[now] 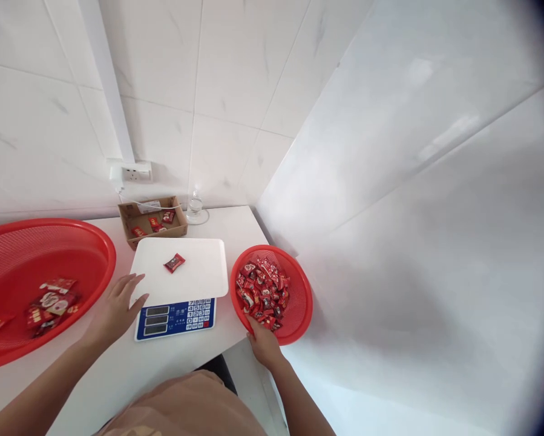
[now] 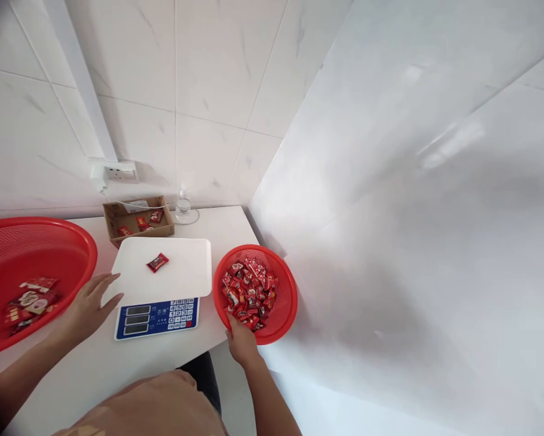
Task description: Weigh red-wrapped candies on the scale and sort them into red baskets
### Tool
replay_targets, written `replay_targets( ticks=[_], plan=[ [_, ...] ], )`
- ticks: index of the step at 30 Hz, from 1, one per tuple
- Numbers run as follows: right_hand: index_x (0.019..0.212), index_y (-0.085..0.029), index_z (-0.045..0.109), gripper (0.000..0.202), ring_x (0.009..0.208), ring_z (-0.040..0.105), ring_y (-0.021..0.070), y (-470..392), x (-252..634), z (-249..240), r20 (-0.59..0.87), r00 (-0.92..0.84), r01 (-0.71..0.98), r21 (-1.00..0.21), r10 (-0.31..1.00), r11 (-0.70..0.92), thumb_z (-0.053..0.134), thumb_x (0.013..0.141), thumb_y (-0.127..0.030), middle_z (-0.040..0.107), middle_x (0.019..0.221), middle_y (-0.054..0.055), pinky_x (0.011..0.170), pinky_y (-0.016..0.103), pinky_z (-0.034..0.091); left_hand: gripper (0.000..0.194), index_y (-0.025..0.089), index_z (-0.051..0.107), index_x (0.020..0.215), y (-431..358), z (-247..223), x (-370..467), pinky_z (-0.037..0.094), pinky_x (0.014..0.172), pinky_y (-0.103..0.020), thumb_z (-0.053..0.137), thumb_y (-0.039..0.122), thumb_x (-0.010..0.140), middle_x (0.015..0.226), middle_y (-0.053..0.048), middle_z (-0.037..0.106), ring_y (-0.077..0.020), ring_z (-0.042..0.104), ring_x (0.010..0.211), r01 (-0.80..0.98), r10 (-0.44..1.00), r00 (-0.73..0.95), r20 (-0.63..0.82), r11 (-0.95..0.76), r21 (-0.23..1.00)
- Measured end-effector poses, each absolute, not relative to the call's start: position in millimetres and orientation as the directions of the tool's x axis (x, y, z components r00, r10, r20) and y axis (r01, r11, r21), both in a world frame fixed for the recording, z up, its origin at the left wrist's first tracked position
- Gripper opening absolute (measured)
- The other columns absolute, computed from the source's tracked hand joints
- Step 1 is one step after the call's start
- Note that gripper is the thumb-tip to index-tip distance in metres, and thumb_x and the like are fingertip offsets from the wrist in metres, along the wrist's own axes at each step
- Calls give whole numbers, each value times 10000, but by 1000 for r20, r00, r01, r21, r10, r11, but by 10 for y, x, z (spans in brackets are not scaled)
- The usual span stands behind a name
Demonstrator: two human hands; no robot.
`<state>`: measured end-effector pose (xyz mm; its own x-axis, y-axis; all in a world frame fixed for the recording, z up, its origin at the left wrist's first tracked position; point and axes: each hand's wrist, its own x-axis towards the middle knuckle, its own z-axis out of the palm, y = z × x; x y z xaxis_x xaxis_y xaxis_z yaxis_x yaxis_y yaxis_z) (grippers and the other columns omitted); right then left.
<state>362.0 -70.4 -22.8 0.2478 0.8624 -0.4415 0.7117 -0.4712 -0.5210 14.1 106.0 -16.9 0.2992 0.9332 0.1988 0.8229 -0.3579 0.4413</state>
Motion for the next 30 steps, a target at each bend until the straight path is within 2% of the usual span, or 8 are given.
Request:
replay_targets(
  ticks=[5,10,12,18,21,23,26,30],
  plan=[
    [1337,-274,450,570,1128,554,260,-907,3696,-252,-395,250,750,-499,884,-434,489,780,-156,592,1247,76,949,382,396,498,179,499,1205,1035,-172,295,394,1002,-443,330,473,841,1259,-155,526,-302,450,1230,795,935,313,165,-353,493],
    [1318,-235,469,617,1210,483,263,-729,3937,-203,-478,200,563,-658,855,-500,607,735,-383,531,1316,78,1000,393,363,470,240,528,1183,859,-1,434,482,897,-353,371,507,830,1232,-83,590,-258,565,1116,759,947,322,-19,-246,603],
    [1331,-202,445,629,1258,428,260,-597,4073,-223,-426,318,526,-665,847,-531,570,756,-424,481,1357,102,1032,389,326,444,252,561,1145,754,32,507,505,844,-303,392,508,826,1167,-55,641,-230,613,1042,721,921,372,-114,-210,661],
    [1456,-221,118,955,1355,155,413,-283,4142,-553,-543,629,514,-247,557,-821,638,687,-444,65,1522,178,987,559,280,389,272,635,1086,398,28,730,516,818,-287,412,456,826,1093,-26,693,-218,642,1001,659,796,541,-271,-201,725],
    [1435,-286,198,912,1308,223,455,-237,4051,-692,-501,632,611,-146,591,-778,674,663,-388,93,1515,164,924,578,313,372,282,651,1072,291,42,784,509,837,-305,421,433,821,1079,-22,699,-224,647,990,649,759,577,-302,-202,733],
    [1356,-261,381,728,1250,349,412,-256,4067,-707,-424,627,640,-200,654,-742,650,684,-338,285,1445,166,934,524,322,375,278,653,1074,275,56,794,503,850,-320,426,430,818,1084,-27,697,-231,642,997,649,750,578,-321,-184,738],
    [1050,-215,620,386,1068,534,322,-328,4216,-652,-368,656,425,-540,658,-726,623,671,-287,570,1170,130,895,429,382,390,268,646,1090,317,65,782,497,856,-336,423,434,817,1094,-38,693,-240,637,1005,657,743,572,-347,-161,737],
    [826,-212,612,238,872,615,240,-416,4406,-557,-382,705,123,-764,597,-634,620,630,-348,662,867,52,735,328,465,385,276,652,1077,398,41,745,479,883,-344,443,450,805,1124,-36,679,-251,621,1036,638,758,563,-328,-146,756]
  ],
)
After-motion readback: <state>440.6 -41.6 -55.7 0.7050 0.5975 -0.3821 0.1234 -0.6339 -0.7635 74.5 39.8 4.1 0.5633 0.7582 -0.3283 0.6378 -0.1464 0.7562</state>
